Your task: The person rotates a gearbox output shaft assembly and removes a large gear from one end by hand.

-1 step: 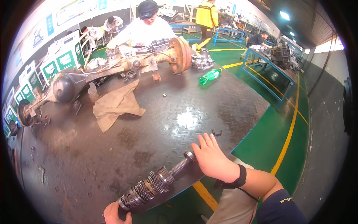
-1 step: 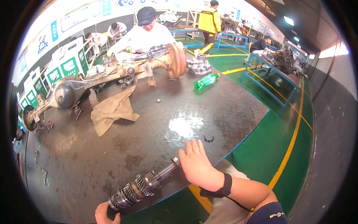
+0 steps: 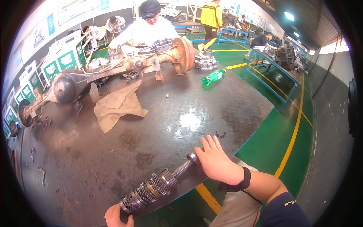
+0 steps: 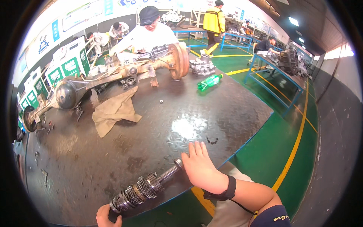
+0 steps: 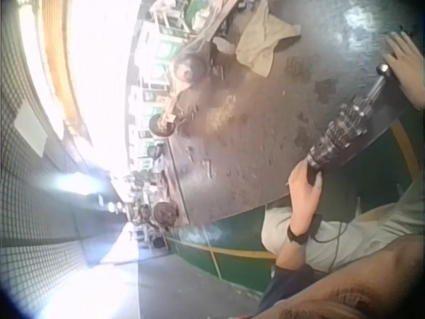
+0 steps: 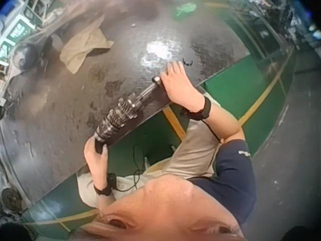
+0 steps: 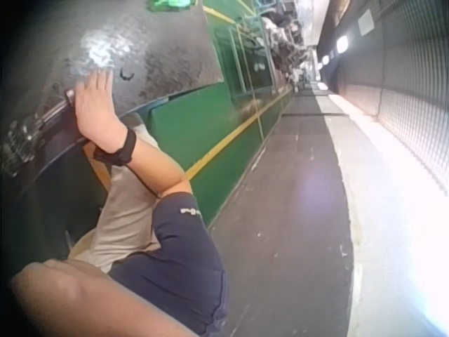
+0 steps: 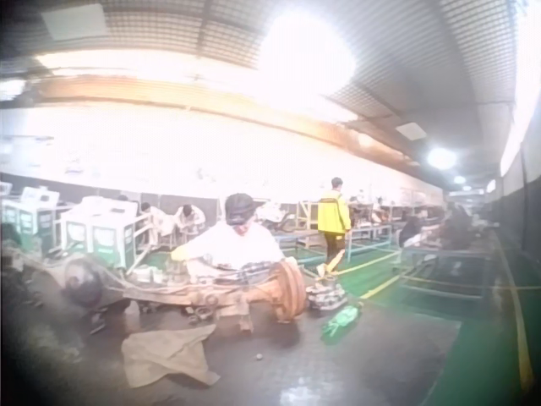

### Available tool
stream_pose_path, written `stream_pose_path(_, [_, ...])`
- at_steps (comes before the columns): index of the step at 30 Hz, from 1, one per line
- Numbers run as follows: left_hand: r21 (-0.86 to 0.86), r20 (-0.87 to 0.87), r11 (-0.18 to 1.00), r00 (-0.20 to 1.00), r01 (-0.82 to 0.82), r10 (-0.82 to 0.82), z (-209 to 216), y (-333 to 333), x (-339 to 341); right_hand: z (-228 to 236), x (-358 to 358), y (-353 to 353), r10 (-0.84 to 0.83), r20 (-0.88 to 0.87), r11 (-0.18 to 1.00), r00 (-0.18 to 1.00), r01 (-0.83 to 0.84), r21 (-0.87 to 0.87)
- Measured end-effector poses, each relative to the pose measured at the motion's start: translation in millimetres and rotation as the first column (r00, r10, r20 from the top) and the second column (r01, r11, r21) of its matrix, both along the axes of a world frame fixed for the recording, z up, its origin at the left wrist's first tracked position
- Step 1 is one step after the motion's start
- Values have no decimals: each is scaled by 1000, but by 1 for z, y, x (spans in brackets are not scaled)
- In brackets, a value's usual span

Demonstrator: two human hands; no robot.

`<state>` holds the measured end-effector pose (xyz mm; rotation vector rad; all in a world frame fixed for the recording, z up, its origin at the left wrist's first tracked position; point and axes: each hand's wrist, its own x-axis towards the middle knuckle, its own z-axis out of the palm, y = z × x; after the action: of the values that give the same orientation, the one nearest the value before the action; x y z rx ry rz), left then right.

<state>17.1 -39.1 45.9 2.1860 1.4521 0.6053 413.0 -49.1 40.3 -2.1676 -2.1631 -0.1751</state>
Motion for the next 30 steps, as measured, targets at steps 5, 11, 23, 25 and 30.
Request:
stream_pose_path(5, [8, -21, 1000, 1000, 14, -14, -4, 2, -1, -1, -16, 3, 156, -23, 985, 988, -157, -69])
stream_pose_path(11, [-14, -25, 1000, 1000, -10, 9, -2, 2, 3, 14, -26, 13, 304, -300, 936, 904, -343, -84])
stream_pose_path(23, [11, -42, 1000, 999, -3, 4, -4, 0, 2, 0, -41, 17, 418, -262, 899, 870, -437, -19])
stream_pose_path(25, [4, -41, 1000, 999, -9, 9, -4, 0, 2, 0, -39, 18, 422, -225, 901, 878, -435, -6])
stream_pose_path(30, [-10, -51, 1000, 999, -2, 2, -6, 0, -1, 2, -40, 15, 395, -248, 913, 884, -408, 0])
